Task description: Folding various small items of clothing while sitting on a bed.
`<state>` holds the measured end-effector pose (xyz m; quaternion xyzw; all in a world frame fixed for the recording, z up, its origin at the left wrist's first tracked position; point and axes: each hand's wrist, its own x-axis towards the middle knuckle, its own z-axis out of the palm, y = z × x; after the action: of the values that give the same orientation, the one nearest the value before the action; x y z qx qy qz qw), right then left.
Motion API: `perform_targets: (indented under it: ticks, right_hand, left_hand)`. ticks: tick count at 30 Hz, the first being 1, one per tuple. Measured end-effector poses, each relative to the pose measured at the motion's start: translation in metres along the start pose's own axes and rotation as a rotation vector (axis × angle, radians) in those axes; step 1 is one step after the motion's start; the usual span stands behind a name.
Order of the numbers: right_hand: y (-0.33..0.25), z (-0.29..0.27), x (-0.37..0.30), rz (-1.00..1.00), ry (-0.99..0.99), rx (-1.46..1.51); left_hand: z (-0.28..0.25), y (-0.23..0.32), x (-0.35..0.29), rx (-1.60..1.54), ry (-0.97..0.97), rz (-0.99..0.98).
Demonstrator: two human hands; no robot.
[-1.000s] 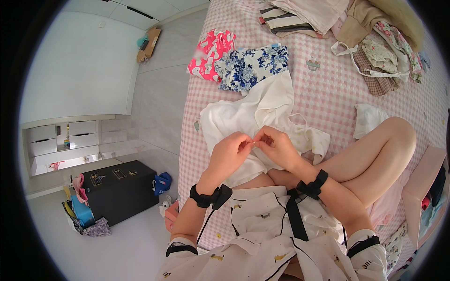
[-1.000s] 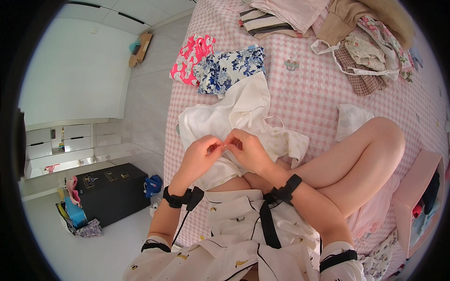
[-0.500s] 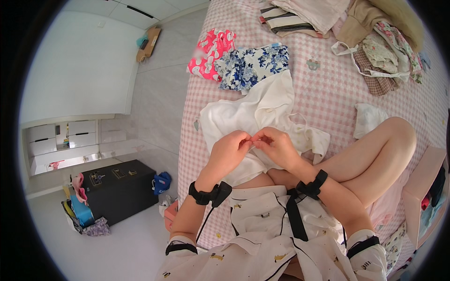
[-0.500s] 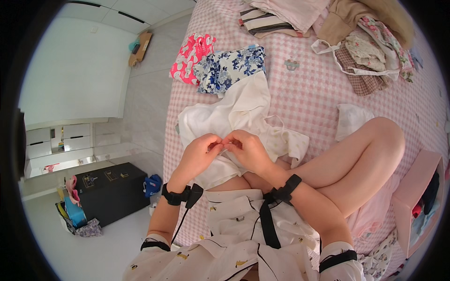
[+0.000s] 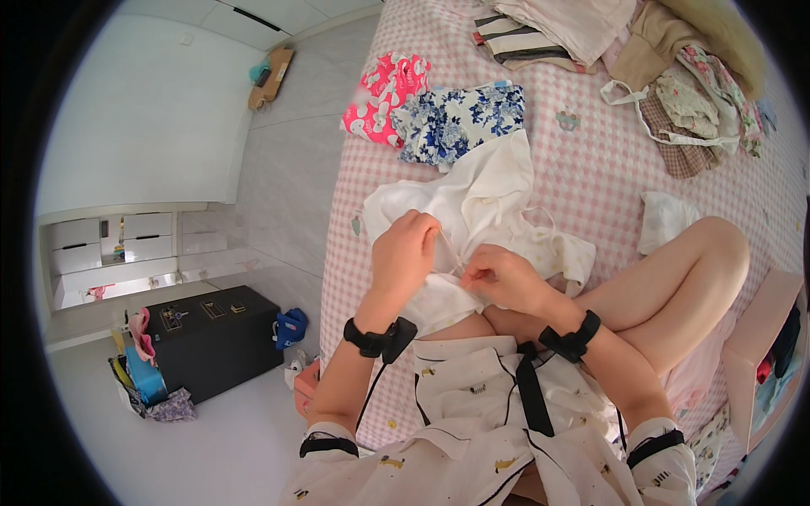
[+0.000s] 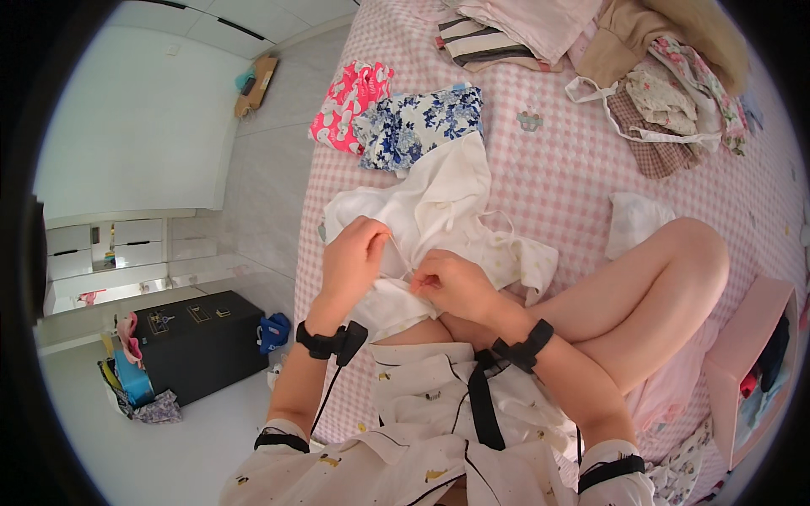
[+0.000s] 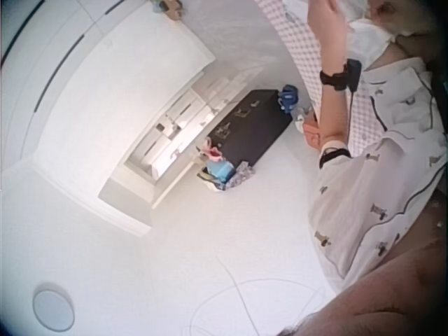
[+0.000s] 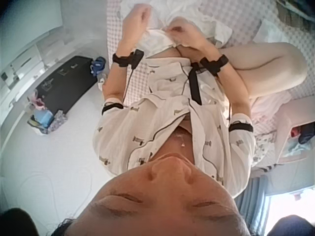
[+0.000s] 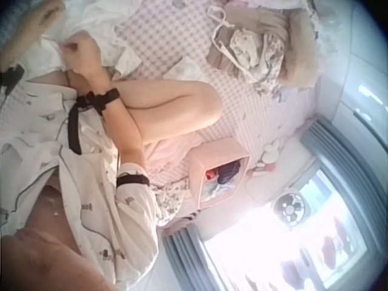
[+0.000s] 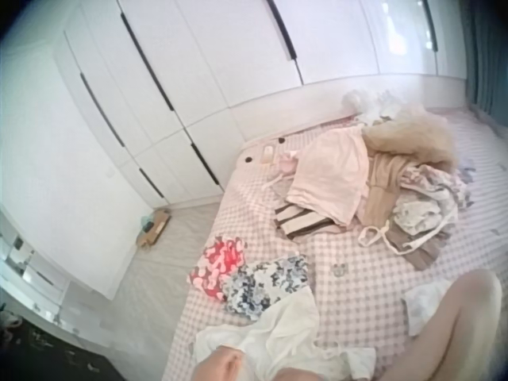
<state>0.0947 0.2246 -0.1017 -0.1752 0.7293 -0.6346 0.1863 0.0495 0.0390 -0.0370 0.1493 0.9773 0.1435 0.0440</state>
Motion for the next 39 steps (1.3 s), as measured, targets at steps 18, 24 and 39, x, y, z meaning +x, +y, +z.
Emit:
perform_targets:
  ticks: [18, 24, 39]
  right_hand:
    - [0.036, -0.034, 0.034, 0.274, 0.445, 0.188]
    - [0.015, -0.035, 0.029, 0.227, 0.239, 0.457]
    - [0.027, -0.035, 0.023, 0.274, 0.36, 0.329]
  left_hand:
    - [0.027, -0.101, -0.098, -1.25, -0.108, -0.946]
    - [-0.016, -0.09, -0.068, -1.401, 0.476, -0.741]
    - [-0.025, -0.024, -0.007, -0.68, -0.233, -0.173]
